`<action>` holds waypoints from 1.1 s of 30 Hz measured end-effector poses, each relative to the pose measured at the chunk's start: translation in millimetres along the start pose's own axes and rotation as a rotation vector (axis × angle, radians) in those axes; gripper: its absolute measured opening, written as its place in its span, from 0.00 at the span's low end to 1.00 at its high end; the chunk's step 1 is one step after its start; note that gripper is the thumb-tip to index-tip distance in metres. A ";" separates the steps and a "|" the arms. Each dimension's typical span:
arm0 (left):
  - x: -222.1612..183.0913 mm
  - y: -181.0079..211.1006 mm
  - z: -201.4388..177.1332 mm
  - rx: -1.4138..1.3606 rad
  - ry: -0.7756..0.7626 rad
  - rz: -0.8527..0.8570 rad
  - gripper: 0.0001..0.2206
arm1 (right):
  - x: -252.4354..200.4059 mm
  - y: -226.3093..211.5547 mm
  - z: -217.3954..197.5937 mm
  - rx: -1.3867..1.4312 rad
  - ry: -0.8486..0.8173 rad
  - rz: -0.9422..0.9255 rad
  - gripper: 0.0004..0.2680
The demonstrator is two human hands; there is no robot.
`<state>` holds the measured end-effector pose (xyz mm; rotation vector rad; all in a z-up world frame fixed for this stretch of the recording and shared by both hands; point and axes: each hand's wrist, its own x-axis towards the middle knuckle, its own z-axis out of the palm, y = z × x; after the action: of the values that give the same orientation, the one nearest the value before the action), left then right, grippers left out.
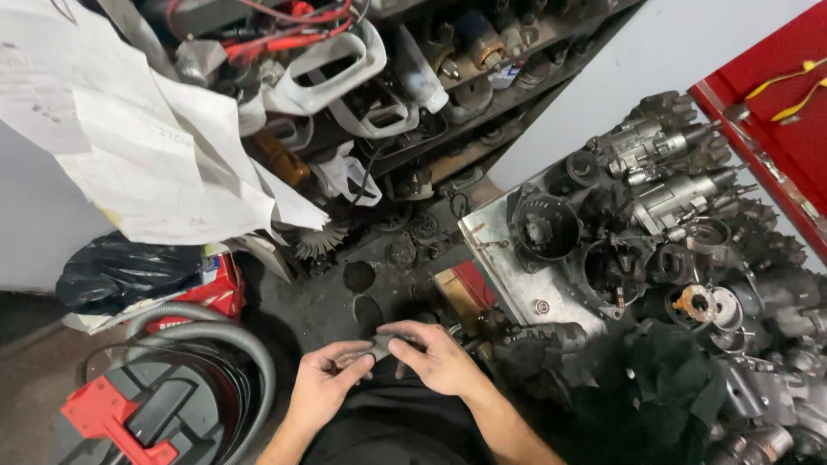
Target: The person is cleaning and servicing an alternator rotor shaft using a bench vise and an abrasive strip.
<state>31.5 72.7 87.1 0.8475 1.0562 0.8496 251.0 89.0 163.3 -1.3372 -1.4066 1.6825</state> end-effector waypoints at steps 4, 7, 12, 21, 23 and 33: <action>-14.9 -1.4 6.4 -0.006 0.002 0.015 0.12 | -14.3 23.1 6.2 0.227 0.029 0.003 0.12; -24.5 1.5 4.2 0.029 0.024 -0.018 0.12 | -15.7 38.6 12.5 0.320 0.156 0.052 0.12; -31.8 -0.8 -3.1 -0.011 0.078 -0.016 0.15 | -10.1 32.8 23.8 0.326 0.200 0.044 0.14; -29.9 -5.9 -10.9 -0.056 0.053 -0.012 0.15 | -10.4 25.4 27.8 0.416 0.210 0.069 0.16; -30.0 -8.5 -8.7 -0.012 0.045 -0.014 0.15 | -14.6 30.8 28.3 0.443 0.235 0.073 0.15; 10.4 -51.9 -20.5 -0.069 -0.071 0.021 0.14 | 8.6 82.5 8.3 0.519 0.284 0.208 0.06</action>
<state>23.6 63.5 31.6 0.8260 0.9521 0.8628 254.3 69.6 82.4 -1.3739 -0.6272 1.7432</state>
